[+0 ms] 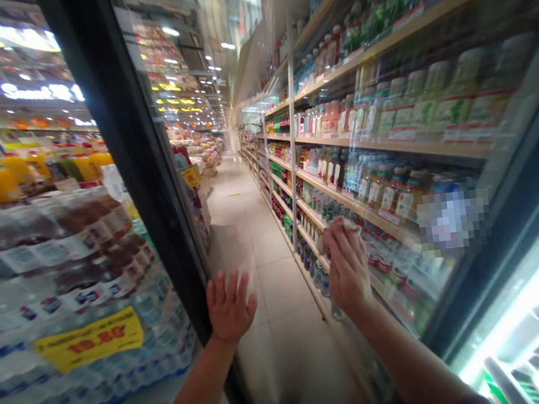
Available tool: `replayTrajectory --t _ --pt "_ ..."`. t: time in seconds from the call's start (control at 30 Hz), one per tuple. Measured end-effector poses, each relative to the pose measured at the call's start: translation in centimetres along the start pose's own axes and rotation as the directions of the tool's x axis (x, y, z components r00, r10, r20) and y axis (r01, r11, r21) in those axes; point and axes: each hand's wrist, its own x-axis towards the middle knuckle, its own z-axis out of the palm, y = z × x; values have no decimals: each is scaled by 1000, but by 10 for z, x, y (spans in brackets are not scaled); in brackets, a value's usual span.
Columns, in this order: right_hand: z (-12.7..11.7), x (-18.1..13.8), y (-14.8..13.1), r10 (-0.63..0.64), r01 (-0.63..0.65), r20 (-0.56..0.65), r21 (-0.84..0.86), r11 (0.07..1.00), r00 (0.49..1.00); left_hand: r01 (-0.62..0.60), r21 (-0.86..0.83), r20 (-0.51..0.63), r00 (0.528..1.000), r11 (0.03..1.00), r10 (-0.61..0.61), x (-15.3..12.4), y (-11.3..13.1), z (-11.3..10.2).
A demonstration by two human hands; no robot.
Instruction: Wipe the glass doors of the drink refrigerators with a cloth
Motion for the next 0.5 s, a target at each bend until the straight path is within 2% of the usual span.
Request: replayTrajectory --t 0.07,0.1,0.2,0.27,0.33,0.4,0.47,0.5 --pt "1 0 0 36 -36 -21 -13 999 999 9 3 1 1000 1000 -9 0 0 0" --pt "2 -5 -4 9 -9 0 -1 1000 1000 16 3 4 1000 1000 -16 0 1 -1" --pt "4 -26 -20 -215 201 153 100 974 965 20 4 7 1000 1000 -20 1 1 -2" --pt "3 -30 -22 -295 271 211 134 953 932 1 13 0 1000 1000 -1 3 1 -3" --pt "-1 -20 -11 -204 194 164 73 978 965 -14 17 -7 1000 1000 14 5 2 -4" --pt "-4 -6 4 -49 48 39 6 999 998 1 4 -12 1000 1000 -1 7 3 -4" --pt "-4 1 13 42 -43 -47 -26 999 998 17 -11 -12 1000 1000 -17 8 4 -5" --pt "-3 -1 12 45 -47 -49 -29 998 998 19 -13 -13 1000 1000 -19 9 5 -5"
